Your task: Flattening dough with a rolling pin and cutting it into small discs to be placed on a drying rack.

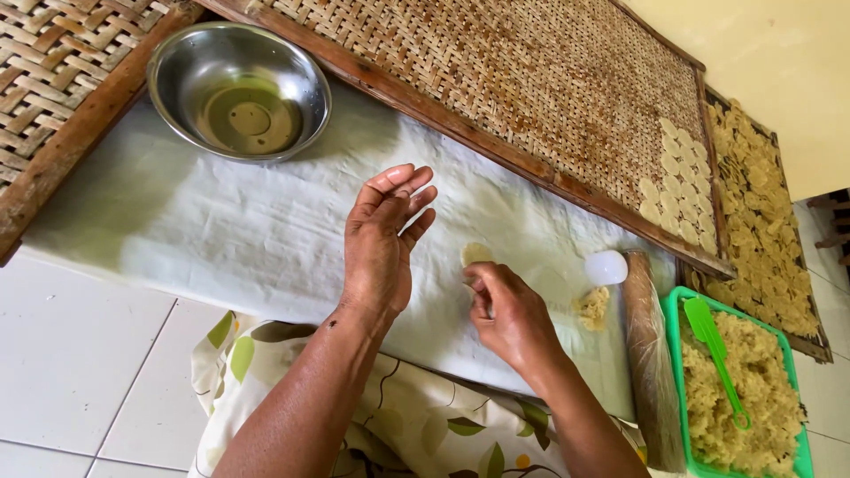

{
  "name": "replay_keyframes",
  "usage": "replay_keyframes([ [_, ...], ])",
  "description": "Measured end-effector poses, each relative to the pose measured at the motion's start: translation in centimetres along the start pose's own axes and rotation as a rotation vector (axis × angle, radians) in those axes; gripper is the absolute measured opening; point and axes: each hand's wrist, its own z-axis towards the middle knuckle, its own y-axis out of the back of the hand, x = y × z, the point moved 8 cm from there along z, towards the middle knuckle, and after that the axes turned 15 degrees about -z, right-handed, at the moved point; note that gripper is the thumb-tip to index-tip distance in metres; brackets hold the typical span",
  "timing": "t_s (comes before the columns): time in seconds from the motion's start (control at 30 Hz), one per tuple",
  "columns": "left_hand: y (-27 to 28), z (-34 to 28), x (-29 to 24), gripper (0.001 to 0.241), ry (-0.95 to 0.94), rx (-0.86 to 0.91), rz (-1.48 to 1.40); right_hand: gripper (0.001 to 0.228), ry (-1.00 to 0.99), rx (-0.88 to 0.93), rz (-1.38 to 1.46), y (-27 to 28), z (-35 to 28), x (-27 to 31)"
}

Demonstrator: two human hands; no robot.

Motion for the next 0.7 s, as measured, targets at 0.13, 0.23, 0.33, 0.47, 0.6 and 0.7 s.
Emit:
replay_keyframes([
  [0.13,-0.1,0.1,0.7,0.02,0.035,-0.003,0.041,0.038,-0.26,0.258,0.405,-3.2,-0.3,-4.7],
  [0.23,0.1,0.0,1.6,0.021,0.055,0.017,0.055,0.039,-0.205,0.288,0.695,-5.3,-0.9,-7.5],
  [0.33,0.5,0.0,3.1,0.022,0.107,0.029,0.088,0.038,-0.362,0.341,0.849,-5.1,-1.5,-8.9],
  [0.47,1.3,-0.1,6.0,0.024,0.194,0.041,0.143,0.033,-0.362,0.301,0.921,-4.1,-1.5,-9.8],
  [0.6,2.1,-0.8,9.2,0.026,0.32,0.069,0.268,0.031,-0.351,0.268,0.928,-2.5,-1.7,-10.1],
  [0.7,2.7,-1.3,11.1,0.035,0.377,0.083,0.374,0.032,-0.319,0.234,0.905,-1.1,-1.6,-10.0],
])
